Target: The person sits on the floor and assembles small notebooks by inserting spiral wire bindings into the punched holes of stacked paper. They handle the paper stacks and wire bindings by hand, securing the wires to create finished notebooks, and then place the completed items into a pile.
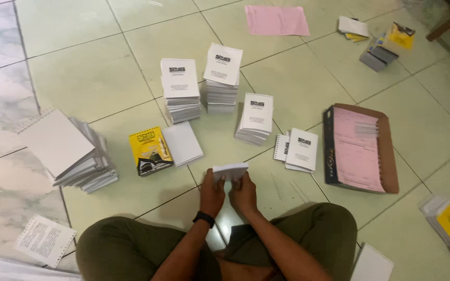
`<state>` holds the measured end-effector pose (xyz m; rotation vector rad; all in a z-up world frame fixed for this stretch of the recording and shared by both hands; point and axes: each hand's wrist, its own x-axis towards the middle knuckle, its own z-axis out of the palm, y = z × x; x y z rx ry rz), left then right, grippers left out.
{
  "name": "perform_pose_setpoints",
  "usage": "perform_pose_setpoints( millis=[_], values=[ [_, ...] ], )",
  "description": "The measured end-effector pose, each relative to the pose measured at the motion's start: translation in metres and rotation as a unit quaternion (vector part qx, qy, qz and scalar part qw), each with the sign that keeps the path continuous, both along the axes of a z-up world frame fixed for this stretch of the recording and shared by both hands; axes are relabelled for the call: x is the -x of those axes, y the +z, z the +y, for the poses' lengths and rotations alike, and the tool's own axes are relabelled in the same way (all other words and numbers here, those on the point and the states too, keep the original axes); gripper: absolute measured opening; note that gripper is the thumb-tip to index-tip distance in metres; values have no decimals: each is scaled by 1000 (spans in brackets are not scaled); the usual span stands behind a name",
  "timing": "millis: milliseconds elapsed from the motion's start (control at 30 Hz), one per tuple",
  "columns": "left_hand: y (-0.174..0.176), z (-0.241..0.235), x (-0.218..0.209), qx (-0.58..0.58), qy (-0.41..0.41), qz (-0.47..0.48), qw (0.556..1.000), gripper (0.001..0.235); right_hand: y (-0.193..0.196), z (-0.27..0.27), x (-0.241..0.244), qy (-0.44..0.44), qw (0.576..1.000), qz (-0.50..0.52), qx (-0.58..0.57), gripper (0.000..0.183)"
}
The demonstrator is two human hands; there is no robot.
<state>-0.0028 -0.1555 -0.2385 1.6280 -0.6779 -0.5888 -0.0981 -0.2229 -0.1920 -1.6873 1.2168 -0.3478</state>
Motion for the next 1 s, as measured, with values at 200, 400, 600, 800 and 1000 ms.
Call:
perform_pose_setpoints(
  millis=[200,400,600,800,1000],
  values=[
    [34,5,-15,-42,-3,-246,968,16,-8,-29,21,68,997,-29,10,18],
    [95,30,-43,-39,-32,-136,989,19,10,-89,75,120,967,198,106,48],
    [56,51,-55,16,-61,69,996,23,-67,-99,91,120,934,303,144,31],
    [39,51,-58,27,-132,117,984,19,24,-64,65,109,968,142,176,28],
    [50,46,-54,6,-181,133,974,14,81,-46,48,94,986,-131,35,29]
  ],
)
